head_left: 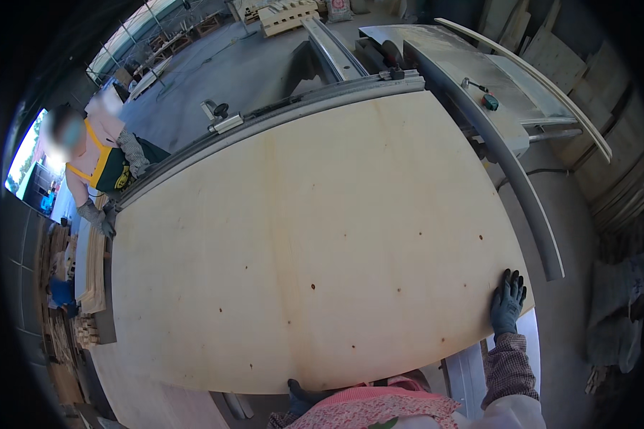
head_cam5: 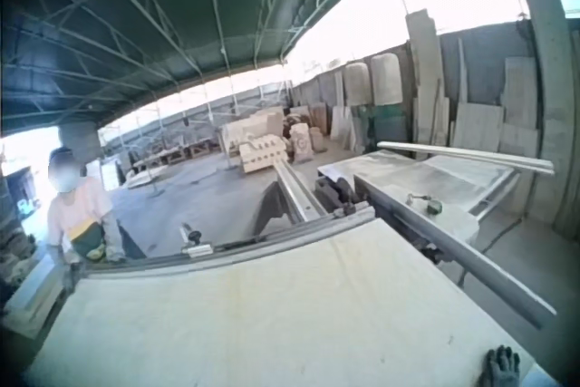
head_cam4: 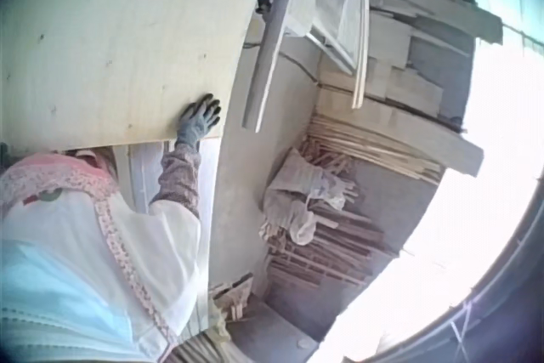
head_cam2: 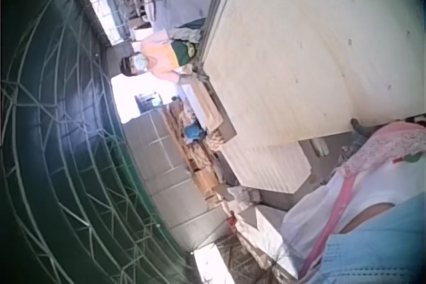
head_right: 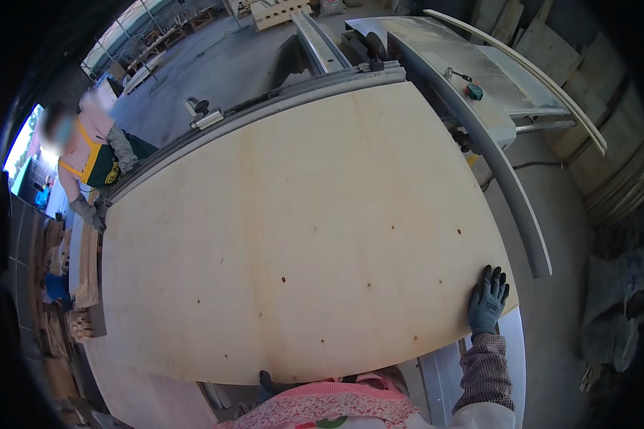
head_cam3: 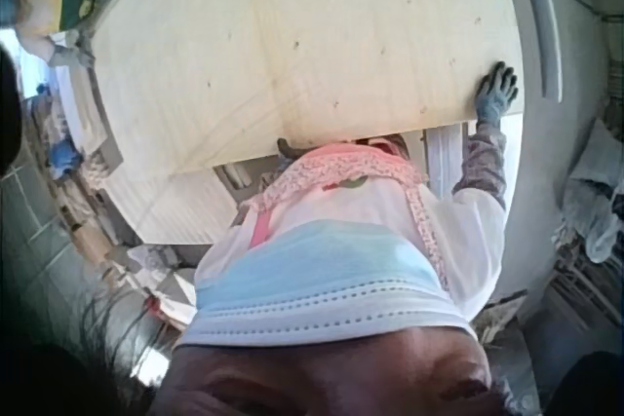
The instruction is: The person carries a large plywood sheet to a panel saw and positions it for cutting. They guide the sheet through the saw blade with both hands while a coworker assists on the opposite side. The person maintains steady pressure and alignment as the sheet is cut.
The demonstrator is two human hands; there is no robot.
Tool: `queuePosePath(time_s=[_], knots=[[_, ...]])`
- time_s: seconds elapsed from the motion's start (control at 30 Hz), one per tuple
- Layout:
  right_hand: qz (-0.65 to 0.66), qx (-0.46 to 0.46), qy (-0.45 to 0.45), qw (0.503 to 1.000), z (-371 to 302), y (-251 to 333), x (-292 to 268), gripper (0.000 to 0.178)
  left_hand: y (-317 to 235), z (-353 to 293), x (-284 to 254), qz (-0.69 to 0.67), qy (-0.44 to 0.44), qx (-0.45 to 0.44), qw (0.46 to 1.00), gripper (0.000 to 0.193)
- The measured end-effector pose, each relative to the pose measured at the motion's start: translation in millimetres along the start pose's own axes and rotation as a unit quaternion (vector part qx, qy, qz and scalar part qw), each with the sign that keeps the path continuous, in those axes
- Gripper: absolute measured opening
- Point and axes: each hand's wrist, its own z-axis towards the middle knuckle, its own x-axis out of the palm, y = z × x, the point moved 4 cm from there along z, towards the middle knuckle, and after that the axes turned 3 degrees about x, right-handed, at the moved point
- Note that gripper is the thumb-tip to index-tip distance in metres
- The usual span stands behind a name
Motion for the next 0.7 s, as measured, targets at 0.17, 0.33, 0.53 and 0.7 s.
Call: queuePosePath(time_s=[0.17,0.33,0.53,0.7], knots=[[-0.015,0.018,-0.005,1.000,26.6,-26.1,2.2,0.054,20.0,5.7,10.7,-0.015,-0.003,-0.004,1.000,0.096],[-0.011,0.029,-0.032,0.999,33.0,-42.0,17.8,0.054,36.1,8.7,18.0,-0.024,0.009,-0.002,1.000,0.103],[0.006,0.021,-0.038,0.999,24.4,-42.0,13.5,0.055,50.4,14.8,22.4,-0.011,-0.011,0.002,1.000,0.114],[0.047,-0.008,-0.045,0.998,23.1,-36.5,3.0,0.053,39.6,9.4,45.1,0.033,0.007,-0.008,0.999,0.114]])
